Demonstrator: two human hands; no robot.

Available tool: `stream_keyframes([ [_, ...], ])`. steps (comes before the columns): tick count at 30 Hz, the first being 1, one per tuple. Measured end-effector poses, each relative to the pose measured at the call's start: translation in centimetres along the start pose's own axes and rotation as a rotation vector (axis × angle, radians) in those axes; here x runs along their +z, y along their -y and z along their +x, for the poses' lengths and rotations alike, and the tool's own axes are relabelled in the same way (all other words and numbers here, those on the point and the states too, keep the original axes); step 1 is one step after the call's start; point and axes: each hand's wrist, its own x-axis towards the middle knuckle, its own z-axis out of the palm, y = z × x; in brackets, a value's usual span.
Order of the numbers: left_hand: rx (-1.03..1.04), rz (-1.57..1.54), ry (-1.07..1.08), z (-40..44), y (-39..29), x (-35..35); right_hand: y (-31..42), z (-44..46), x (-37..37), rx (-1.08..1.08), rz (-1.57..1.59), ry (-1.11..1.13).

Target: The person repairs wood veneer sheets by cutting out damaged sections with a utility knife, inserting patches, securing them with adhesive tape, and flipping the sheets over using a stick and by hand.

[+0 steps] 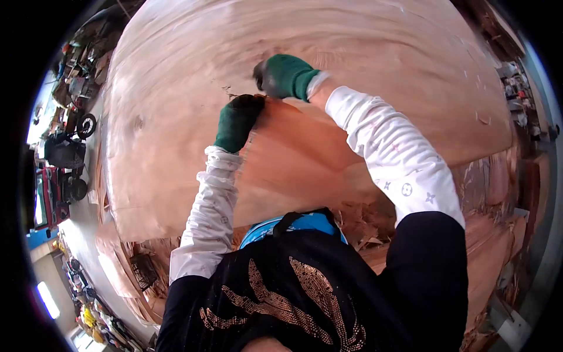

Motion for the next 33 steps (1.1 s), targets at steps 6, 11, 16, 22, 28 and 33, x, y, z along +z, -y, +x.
stream_keyframes([
  [6, -0.339, -0.112, 0.074, -2.9, 4.4, -3.8, -9.2, -7.5, -3.0, 0.623, 0.627, -0.561],
  [11, -0.402, -0.227, -0.095, -6.4, 12.1, -9.9, -21.5, -31.2, -8.8, 1.053, -0.153, -0.510],
  [16, -0.360, -0.168, -0.285, -3.4, 14.8, -16.8, -17.7, -40.9, -7.2, 1.149, -0.412, -0.420],
  [22, -0.237, -0.144, -0.359, 3.3, 16.9, -20.3, -0.4, -22.8, 2.8, 1.052, 0.803, -0.536],
  [28, -0.151, -0.189, -0.296, 10.1, 20.5, -20.7, 4.6, -9.9, 10.1, 0.582, 0.564, -0.178],
  [33, -0.170, 0.238, -0.271, 16.7, 20.7, -19.2, 1.5, -3.3, 13.9, 0.510, 0.437, -0.302],
])
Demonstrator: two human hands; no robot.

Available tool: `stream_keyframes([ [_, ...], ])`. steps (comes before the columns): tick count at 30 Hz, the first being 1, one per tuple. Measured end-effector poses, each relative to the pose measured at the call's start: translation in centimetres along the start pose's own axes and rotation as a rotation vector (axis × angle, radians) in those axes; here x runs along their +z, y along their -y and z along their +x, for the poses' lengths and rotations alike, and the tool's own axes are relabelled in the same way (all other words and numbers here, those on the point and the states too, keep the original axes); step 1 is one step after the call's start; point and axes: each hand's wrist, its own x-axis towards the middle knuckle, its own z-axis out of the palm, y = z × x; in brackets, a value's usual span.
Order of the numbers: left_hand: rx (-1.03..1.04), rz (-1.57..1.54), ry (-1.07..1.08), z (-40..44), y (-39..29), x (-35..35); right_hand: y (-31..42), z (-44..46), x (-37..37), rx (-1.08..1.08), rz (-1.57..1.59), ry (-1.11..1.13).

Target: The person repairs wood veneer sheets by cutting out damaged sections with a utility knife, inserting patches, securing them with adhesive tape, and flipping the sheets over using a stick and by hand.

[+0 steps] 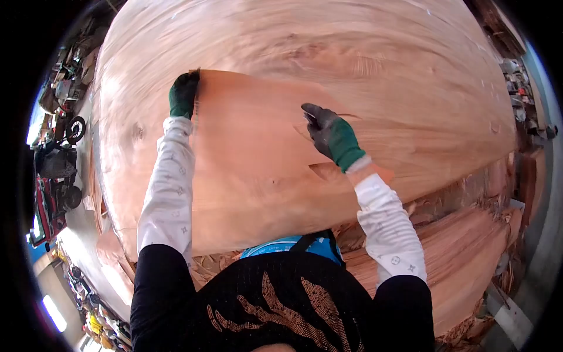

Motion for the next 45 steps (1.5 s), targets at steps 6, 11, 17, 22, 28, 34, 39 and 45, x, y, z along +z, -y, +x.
stream_keyframes([
  [6, 0.296, 0.301, -0.294, -0.8, -2.3, 0.7, -3.4, 2.4, 2.9, 0.062, -0.203, -0.022],
  [11, 0.684, 0.503, 0.011, -8.3, -3.6, 1.3, -2.4, 1.9, 1.1, 0.112, -0.036, 0.086],
  [17, 0.611, 0.574, 0.105, -9.0, -1.7, 3.1, 0.0, 1.6, -3.2, 0.582, 0.155, 0.165],
  [22, 0.637, 0.572, 0.043, -8.7, -1.3, 4.7, 2.5, 2.9, -3.3, 0.452, 0.164, 0.135],
  [28, 0.626, 0.226, -0.059, -6.0, -1.7, 2.3, 7.3, 8.3, 2.2, 0.185, 0.033, 0.167],
  [34, 0.570, 0.278, -0.070, -6.0, 0.2, 2.7, 7.6, 15.9, 13.1, -0.058, -0.250, -0.119],
  [39, 0.489, 0.139, -0.073, -6.2, -0.5, 2.8, 9.6, 18.1, 17.3, 0.027, -0.331, -0.125],
  [45, 0.520, 0.246, -0.068, -6.3, -0.3, 2.9, 8.0, 14.2, 16.3, -0.079, -0.419, -0.037],
])
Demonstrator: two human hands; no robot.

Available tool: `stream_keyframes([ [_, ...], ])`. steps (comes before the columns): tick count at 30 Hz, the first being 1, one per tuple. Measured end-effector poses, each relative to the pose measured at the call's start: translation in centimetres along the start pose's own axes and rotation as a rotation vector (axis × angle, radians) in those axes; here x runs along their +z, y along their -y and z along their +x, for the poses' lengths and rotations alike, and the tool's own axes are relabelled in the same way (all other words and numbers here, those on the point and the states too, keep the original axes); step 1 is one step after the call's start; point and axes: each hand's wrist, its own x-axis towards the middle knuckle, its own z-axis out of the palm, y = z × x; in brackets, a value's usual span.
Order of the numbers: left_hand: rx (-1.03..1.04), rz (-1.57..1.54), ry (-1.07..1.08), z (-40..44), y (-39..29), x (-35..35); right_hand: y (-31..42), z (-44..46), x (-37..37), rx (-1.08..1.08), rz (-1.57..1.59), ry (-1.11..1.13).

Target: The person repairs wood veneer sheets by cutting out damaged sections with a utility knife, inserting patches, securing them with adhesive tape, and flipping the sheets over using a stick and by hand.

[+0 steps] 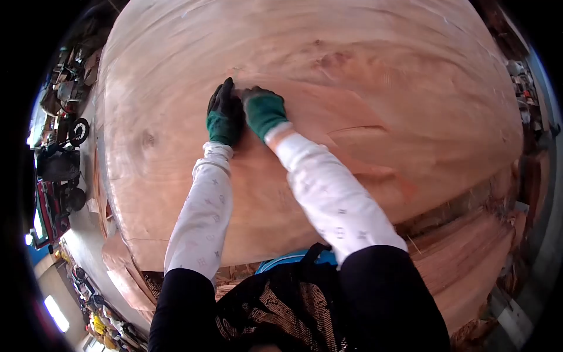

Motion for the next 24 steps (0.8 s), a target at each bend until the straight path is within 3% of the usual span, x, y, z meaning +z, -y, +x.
stream_keyframes([
  [6, 0.165, 0.144, 0.078, 0.2, 1.4, 0.4, -4.0, -6.3, -3.5, -0.136, -0.044, 0.026],
  [8, 0.075, 0.150, 0.048, 0.8, -1.9, -0.8, -3.9, -5.8, -3.6, -0.153, -0.005, 0.034],
  [10, -0.275, -0.408, 0.246, 1.3, -6.6, -1.7, -3.7, -5.6, -4.3, -0.127, -0.013, 0.084],
  [11, -0.381, -0.433, 0.334, 1.2, -9.2, -2.3, -3.9, -5.3, -4.1, -0.126, -0.014, 0.087],
  [12, -0.004, -0.316, 0.261, -0.5, -3.7, 2.4, -4.2, -5.2, -4.0, -0.127, -0.016, 0.090],
  [14, 0.215, 0.096, 0.085, -2.2, -3.8, 4.0, -5.1, -5.7, -5.6, -0.144, -0.123, 0.201],
  [17, 0.135, 0.196, 0.026, -2.5, -7.1, 3.3, -10.4, -7.7, -8.0, -0.327, -0.248, 0.266],
  [19, 0.149, 0.205, 0.017, -2.6, -7.3, 3.5, -15.1, -8.3, -8.7, -0.496, -0.220, 0.195],
  [24, 0.176, 0.214, -0.031, -2.5, -7.9, 3.3, -23.0, -7.7, -16.1, -0.563, -0.419, 0.466],
])
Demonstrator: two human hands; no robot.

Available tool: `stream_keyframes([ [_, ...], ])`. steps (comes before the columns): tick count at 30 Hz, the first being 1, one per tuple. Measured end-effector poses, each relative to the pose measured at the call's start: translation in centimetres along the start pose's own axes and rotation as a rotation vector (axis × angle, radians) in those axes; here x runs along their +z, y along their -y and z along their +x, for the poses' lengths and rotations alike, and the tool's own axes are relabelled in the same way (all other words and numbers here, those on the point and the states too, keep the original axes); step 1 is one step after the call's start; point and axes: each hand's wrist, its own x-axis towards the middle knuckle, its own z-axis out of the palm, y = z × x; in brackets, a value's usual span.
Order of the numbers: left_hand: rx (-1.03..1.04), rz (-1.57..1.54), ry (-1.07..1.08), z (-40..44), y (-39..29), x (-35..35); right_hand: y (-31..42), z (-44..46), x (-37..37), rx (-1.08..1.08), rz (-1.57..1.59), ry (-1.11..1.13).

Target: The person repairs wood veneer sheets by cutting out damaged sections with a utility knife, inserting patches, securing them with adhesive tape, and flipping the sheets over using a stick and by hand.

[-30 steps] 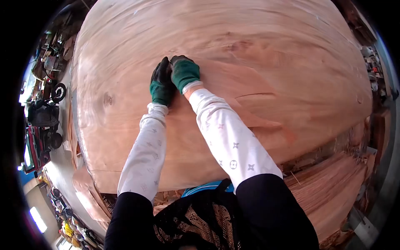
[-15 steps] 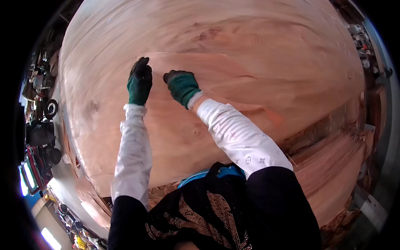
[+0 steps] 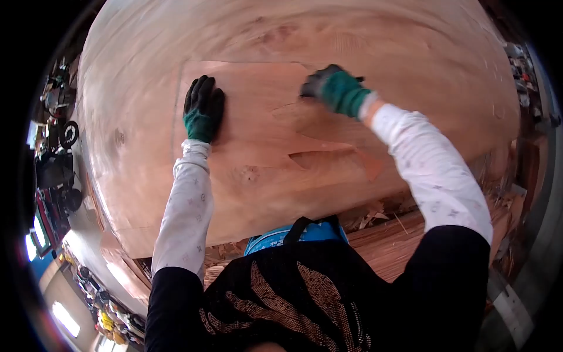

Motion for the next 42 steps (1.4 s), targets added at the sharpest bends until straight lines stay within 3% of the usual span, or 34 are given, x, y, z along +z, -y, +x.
stream_keyframes([
  [2, -0.027, -0.030, -0.013, 0.0, 0.0, -0.1, -2.2, -1.9, -3.6, -0.009, -0.094, 0.158],
  [3, -0.023, -0.025, -0.002, -0.2, 0.1, -0.3, -1.7, -0.6, -6.4, 0.125, -0.048, 0.433],
  [6, -0.055, 0.013, 0.007, -0.3, -0.2, -0.1, -1.5, 1.9, -6.0, 0.171, 0.651, -0.237],
  [7, -0.062, 0.011, 0.012, -0.2, -0.2, -0.2, -0.6, 5.6, -4.1, 0.022, 1.022, -0.514],
  [10, -0.075, 0.007, 0.010, -0.2, 0.3, -0.5, 4.3, 16.8, -4.6, -0.218, 0.352, -0.588],
  [11, -0.095, -0.029, 0.016, 0.0, 0.2, -0.8, 6.1, 20.3, -5.6, -0.114, 0.143, -0.328],
  [12, -0.113, -0.067, 0.024, 0.3, 0.0, -1.3, 7.5, 23.0, -5.4, -0.104, 0.020, -0.234],
  [13, -0.125, -0.060, 0.043, 0.3, -0.1, -1.4, 8.0, 24.5, -4.5, -0.144, 0.057, -0.286],
  [16, -0.141, -0.050, 0.071, 0.6, 0.1, -0.9, 8.8, 26.8, -5.9, -0.158, 0.001, -0.042],
  [20, -0.140, -0.034, 0.051, 0.5, 0.6, -0.6, 8.1, 27.7, -3.9, -0.283, -0.014, -0.189],
  [21, -0.145, -0.035, 0.048, 0.4, 0.5, -0.6, 7.3, 28.0, -1.9, -0.271, 0.019, -0.324],
  [22, -0.129, -0.029, 0.045, 0.2, 0.7, -0.4, 6.6, 26.9, -1.7, -0.261, 0.034, -0.367],
  [24, -0.088, -0.026, 0.023, 0.3, 0.8, 0.1, 5.5, 24.0, -2.0, -0.079, 0.028, -0.208],
  [28, -0.038, 0.015, 0.046, -0.2, 0.8, 0.0, 4.4, 16.7, 0.5, 0.103, -0.140, -0.389],
  [34, -0.002, 0.036, 0.019, -0.6, 0.8, 0.4, 4.5, 4.5, 1.4, 0.382, -0.343, -0.284],
  [38, -0.034, 0.010, -0.014, -0.5, 0.1, 0.1, 7.4, -1.8, 2.1, 0.570, -0.236, -0.235],
  [39, -0.042, 0.018, -0.022, -0.6, 0.1, 0.0, 8.1, -2.6, 2.0, 0.644, -0.200, -0.136],
  [42, -0.055, 0.002, -0.026, -0.9, 0.1, 0.1, 9.2, -5.7, 1.9, 0.698, -0.074, -0.266],
])
